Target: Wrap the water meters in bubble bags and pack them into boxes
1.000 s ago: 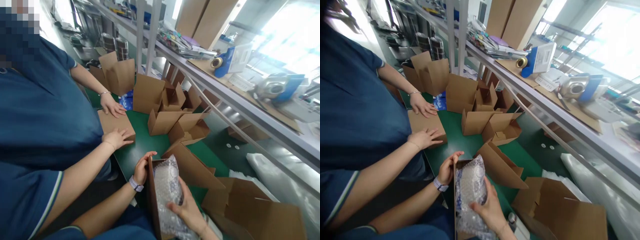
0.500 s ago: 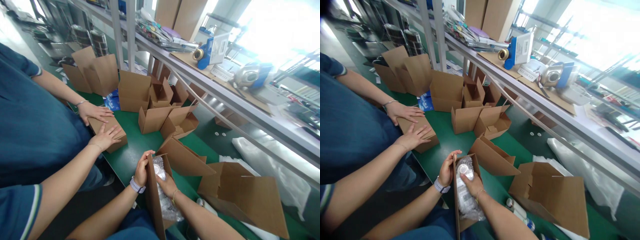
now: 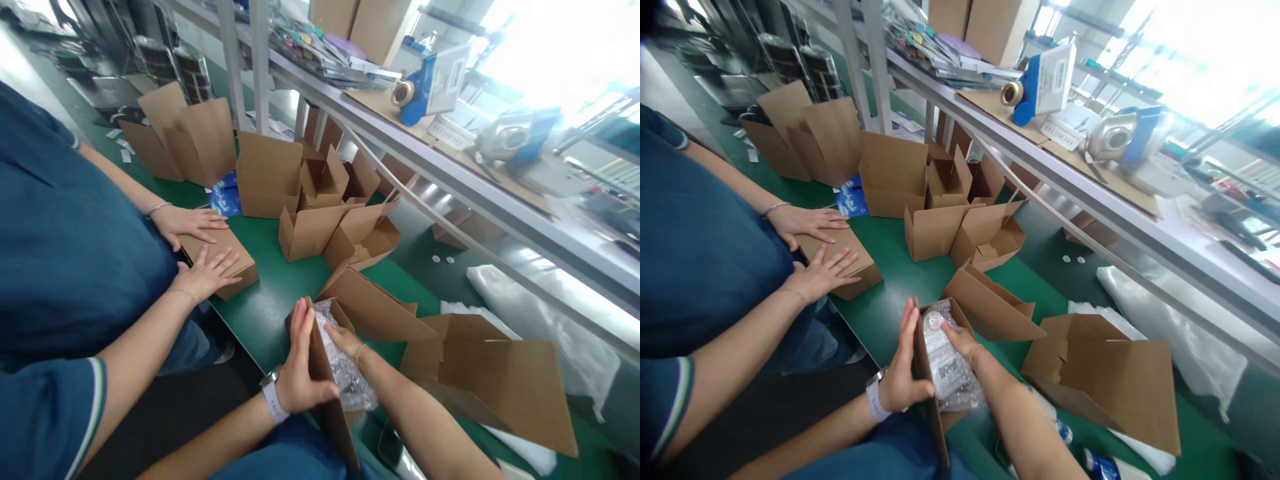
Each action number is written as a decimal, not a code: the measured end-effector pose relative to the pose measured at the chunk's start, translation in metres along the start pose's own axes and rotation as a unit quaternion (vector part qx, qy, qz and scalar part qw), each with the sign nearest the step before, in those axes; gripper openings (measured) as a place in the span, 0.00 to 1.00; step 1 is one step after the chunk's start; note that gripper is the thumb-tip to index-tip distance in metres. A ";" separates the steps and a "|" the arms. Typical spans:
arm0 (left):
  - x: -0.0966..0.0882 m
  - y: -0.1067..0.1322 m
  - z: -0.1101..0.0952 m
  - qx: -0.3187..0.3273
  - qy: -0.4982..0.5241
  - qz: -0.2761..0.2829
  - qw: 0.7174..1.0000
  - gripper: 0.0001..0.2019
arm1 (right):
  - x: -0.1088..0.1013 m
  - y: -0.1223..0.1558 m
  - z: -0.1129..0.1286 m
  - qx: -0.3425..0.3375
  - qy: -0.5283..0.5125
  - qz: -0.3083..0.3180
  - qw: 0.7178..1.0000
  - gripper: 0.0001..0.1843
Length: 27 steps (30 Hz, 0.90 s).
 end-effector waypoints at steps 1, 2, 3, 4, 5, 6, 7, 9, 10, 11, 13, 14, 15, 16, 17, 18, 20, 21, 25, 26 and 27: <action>0.005 0.010 -0.014 0.057 -0.050 0.031 0.997 0.52 | 0.001 -0.002 0.003 -0.010 0.022 -0.018 1.000 0.28; 0.009 0.020 -0.027 0.111 -0.096 0.053 0.988 0.49 | 0.003 -0.002 0.007 -0.022 0.046 -0.035 0.998 0.26; 0.012 0.029 -0.037 0.151 -0.134 0.067 0.977 0.43 | 0.005 0.000 0.011 -0.037 0.071 -0.051 0.996 0.25; 0.015 0.036 -0.043 0.171 -0.160 0.074 0.969 0.37 | 0.006 0.004 0.016 -0.055 0.094 -0.066 0.992 0.24; 0.015 0.039 -0.047 0.172 -0.175 0.075 0.967 0.33 | 0.007 0.013 0.021 -0.074 0.116 -0.078 0.987 0.23; 0.014 0.041 -0.048 0.159 -0.180 0.076 0.968 0.30 | 0.007 0.024 0.026 -0.096 0.137 -0.088 0.982 0.23; 0.013 0.040 -0.047 0.144 -0.179 0.078 0.970 0.30 | 0.006 0.038 0.031 -0.117 0.153 -0.096 0.977 0.26; 0.006 0.036 -0.044 0.132 -0.173 0.084 0.973 0.30 | 0.004 0.071 0.039 -0.166 0.214 -0.087 0.959 0.31; 0.001 0.033 -0.042 0.134 -0.172 0.089 0.972 0.31 | 0.004 0.087 0.042 -0.186 0.263 -0.056 0.945 0.30; -0.004 0.031 -0.039 0.138 -0.171 0.096 0.971 0.32 | 0.006 0.100 0.044 -0.198 0.318 -0.004 0.927 0.26; -0.015 0.027 -0.034 0.148 -0.171 0.120 0.967 0.35 | 0.013 0.115 0.044 -0.202 0.416 0.116 0.879 0.19; -0.020 0.025 -0.031 0.149 -0.172 0.134 0.965 0.36 | 0.015 0.117 0.044 -0.194 0.442 0.164 0.860 0.16; -0.025 0.024 -0.029 0.149 -0.172 0.147 0.963 0.38 | 0.016 0.114 0.046 -0.186 0.447 0.196 0.853 0.15; -0.030 0.023 -0.027 0.147 -0.171 0.159 0.961 0.39 | 0.015 0.108 0.049 -0.180 0.443 0.213 0.852 0.14; -0.035 0.022 -0.025 0.145 -0.170 0.168 0.960 0.40 | 0.012 0.100 0.054 -0.176 0.434 0.220 0.856 0.13; -0.040 0.021 -0.024 0.140 -0.169 0.175 0.960 0.41 | 0.009 0.091 0.059 -0.172 0.422 0.226 0.861 0.11; -0.048 0.021 -0.022 0.130 -0.164 0.179 0.961 0.42 | 0.001 0.073 0.069 -0.166 0.402 0.227 0.871 0.09; -0.051 0.023 -0.021 0.126 -0.162 0.176 0.963 0.42 | -0.002 0.066 0.073 -0.167 0.399 0.217 0.875 0.10; -0.049 0.036 -0.016 0.075 -0.133 0.104 0.983 0.43 | 0.014 0.058 0.065 -0.183 0.445 0.148 0.864 0.03; -0.046 0.040 -0.012 0.040 -0.121 0.076 0.989 0.42 | 0.025 0.058 0.058 -0.188 0.464 0.129 0.856 0.04; -0.041 0.046 -0.008 -0.003 -0.107 0.049 0.993 0.40 | 0.037 0.058 0.052 -0.191 0.483 0.112 0.847 0.08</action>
Point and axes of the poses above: each hand's wrist, its own y-axis away from the middle knuckle, its own x-axis out of the palm, z = x × y, the point moved 3 cm from there along -y, towards the middle knuckle, and after that the axes turned 5 degrees about z, right-handed, at the moved point
